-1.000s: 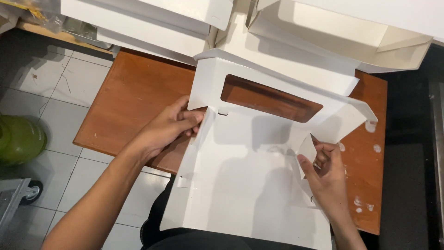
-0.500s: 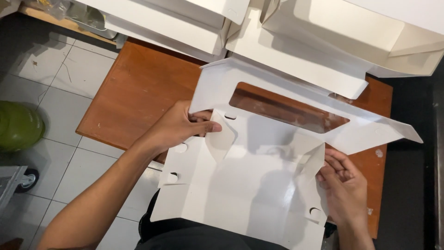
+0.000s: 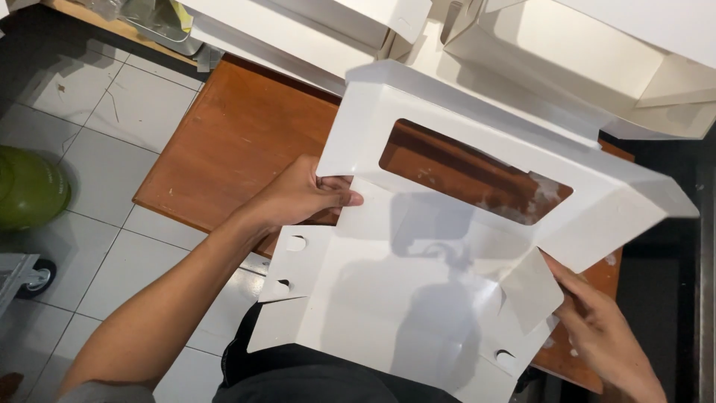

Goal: The person assembles white cardboard boxes by folding side flaps and inserting tabs into slots. They complete one box, place it on a stack, and begin assembling a second box in the same manner.

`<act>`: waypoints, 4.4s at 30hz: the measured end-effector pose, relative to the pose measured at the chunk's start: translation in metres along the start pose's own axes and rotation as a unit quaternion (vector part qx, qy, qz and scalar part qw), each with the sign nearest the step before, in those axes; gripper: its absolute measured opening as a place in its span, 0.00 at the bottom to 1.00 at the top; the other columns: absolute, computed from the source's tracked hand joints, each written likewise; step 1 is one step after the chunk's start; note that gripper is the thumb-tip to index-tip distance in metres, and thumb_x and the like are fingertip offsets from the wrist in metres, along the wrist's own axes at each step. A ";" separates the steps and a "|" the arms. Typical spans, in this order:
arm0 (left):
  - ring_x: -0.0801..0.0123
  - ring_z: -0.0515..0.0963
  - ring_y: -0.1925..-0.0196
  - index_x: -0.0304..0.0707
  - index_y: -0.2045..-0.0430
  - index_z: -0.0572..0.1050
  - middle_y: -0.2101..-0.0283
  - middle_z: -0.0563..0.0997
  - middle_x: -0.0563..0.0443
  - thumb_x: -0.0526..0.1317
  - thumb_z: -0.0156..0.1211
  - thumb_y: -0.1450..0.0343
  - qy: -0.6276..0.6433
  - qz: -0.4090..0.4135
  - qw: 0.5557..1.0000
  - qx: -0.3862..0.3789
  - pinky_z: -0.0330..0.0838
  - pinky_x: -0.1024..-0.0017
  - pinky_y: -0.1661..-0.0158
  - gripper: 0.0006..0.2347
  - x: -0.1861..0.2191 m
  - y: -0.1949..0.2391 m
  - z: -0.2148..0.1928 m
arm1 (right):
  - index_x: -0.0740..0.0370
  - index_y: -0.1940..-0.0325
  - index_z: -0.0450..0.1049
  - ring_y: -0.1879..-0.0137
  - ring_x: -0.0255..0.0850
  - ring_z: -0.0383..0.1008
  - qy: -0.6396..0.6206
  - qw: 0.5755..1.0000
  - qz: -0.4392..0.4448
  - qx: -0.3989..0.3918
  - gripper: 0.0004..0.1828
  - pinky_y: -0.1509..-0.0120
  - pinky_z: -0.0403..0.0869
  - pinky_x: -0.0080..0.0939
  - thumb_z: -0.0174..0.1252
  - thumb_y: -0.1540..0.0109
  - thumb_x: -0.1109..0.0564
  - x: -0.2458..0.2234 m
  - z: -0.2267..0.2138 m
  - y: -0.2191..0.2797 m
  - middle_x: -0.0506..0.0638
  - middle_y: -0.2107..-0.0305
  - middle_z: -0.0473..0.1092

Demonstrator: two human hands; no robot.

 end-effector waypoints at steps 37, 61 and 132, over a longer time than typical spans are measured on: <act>0.80 0.55 0.83 0.37 0.92 0.63 0.85 0.58 0.60 0.37 0.55 0.37 -0.084 0.170 0.978 -0.084 0.46 0.83 0.81 0.12 0.000 -0.023 0.007 | 0.64 0.82 0.70 0.73 0.36 0.63 -0.146 0.985 0.033 0.090 0.11 0.66 0.58 0.34 0.60 0.50 0.55 0.059 0.017 -0.041 0.47 0.84 0.63; 0.55 0.71 0.73 0.27 0.71 0.74 0.74 0.73 0.41 0.30 0.51 0.31 -0.383 0.331 0.797 0.330 0.66 0.68 0.71 0.04 0.041 0.071 -0.020 | 0.69 0.70 0.72 0.74 0.37 0.57 -0.158 0.973 -0.165 -0.004 0.11 0.67 0.58 0.33 0.54 0.46 0.56 0.025 -0.008 -0.060 0.52 0.84 0.62; 0.44 0.77 0.69 0.29 0.80 0.59 0.67 0.74 0.28 0.28 0.45 0.37 -0.376 0.313 0.869 0.078 0.74 0.63 0.72 0.04 -0.013 -0.029 0.241 | 0.71 0.77 0.70 0.74 0.33 0.56 -0.497 0.840 0.029 0.217 0.07 0.72 0.57 0.33 0.56 0.51 0.61 0.050 0.014 -0.014 0.49 0.83 0.62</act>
Point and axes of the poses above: each hand's wrist, its own y-axis away from the middle knuckle, its own z-axis out of the palm, x = y × z, the point moved 6 cm from there along -y, towards the middle knuckle
